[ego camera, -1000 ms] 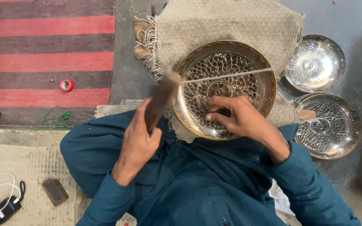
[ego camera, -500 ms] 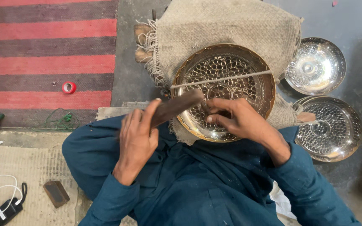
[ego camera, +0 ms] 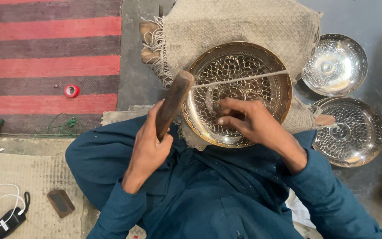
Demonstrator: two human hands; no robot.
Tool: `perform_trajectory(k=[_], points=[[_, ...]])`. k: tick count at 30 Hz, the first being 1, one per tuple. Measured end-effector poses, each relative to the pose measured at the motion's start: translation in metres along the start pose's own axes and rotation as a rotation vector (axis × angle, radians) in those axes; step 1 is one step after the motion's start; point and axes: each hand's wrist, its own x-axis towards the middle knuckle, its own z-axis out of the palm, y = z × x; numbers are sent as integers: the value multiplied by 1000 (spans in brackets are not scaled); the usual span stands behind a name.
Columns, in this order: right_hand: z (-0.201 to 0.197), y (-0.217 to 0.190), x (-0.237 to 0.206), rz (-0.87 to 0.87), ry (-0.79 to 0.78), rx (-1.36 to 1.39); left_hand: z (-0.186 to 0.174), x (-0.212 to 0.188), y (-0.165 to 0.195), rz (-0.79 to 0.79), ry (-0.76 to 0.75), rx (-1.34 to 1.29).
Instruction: The person sits cross-legged on the floor with a decorative brass tray resting on a cloth pad on their lap. They hold a wooden mallet in one hand and a small punch in the other, repeatedly striking the punch against the tray's surface to emboss and refine an ornate pattern, repositioning the punch across the design.
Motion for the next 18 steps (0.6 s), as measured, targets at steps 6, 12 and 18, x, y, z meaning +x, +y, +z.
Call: perform_trajectory(k=[6,12,18], points=[[0,-3,0,-9,4,2,-2,-3,8,-124,22,-80],[0,-6,4,104,-47,-35,-13,-7,8,96,-57,634],[-4,0,12,-76,-113,-26,-8,-12,7,-63,97,89]])
